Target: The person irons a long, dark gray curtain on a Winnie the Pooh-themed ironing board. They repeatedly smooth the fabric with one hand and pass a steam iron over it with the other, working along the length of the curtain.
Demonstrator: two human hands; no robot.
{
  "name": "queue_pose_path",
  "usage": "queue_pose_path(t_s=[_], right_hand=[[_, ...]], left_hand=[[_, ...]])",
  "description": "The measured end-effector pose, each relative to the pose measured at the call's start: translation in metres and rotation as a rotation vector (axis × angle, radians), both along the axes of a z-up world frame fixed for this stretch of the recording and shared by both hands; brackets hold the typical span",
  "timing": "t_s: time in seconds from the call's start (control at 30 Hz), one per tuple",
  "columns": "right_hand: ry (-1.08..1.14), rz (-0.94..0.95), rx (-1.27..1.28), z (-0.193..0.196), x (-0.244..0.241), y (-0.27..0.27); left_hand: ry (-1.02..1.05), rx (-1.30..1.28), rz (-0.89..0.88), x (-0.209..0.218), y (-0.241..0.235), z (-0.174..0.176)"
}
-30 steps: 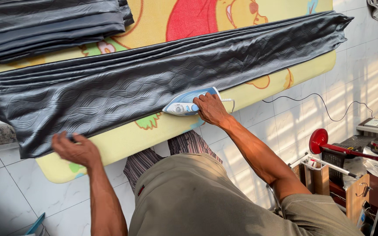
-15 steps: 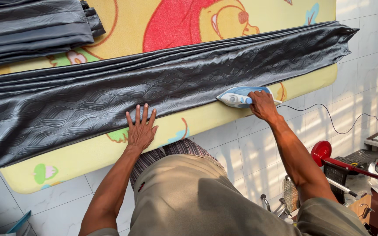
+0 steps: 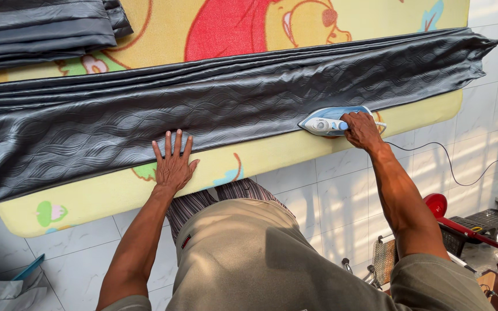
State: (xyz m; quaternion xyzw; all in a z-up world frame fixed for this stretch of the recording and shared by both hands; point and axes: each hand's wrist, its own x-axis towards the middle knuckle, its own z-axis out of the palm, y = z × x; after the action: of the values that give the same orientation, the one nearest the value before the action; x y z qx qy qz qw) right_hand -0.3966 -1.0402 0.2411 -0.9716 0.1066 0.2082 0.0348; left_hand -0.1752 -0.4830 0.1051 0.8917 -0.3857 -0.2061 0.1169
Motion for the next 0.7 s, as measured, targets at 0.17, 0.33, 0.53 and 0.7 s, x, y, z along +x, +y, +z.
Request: queue_pose_path(t_s=[0.17, 0.33, 0.53, 0.7], right_hand=[[-0.02, -0.049, 0.009, 0.023, -0.011, -0.007], [-0.032, -0.144, -0.071, 0.057, -0.043, -0.042], [-0.02, -0.326, -0.167, 0.077, -0.082, -0.055], [-0.152, -0.29, -0.163, 0.079, -0.103, -0.049]], left_hand=[[-0.029, -0.017, -0.098, -0.009, -0.034, 0.013], [0.017, -0.125, -0.334, -0.029, -0.112, 0.024], [0.056, -0.246, -0.696, -0.045, -0.24, 0.032], [-0.014, -0.273, -0.891, -0.055, -0.324, 0.015]])
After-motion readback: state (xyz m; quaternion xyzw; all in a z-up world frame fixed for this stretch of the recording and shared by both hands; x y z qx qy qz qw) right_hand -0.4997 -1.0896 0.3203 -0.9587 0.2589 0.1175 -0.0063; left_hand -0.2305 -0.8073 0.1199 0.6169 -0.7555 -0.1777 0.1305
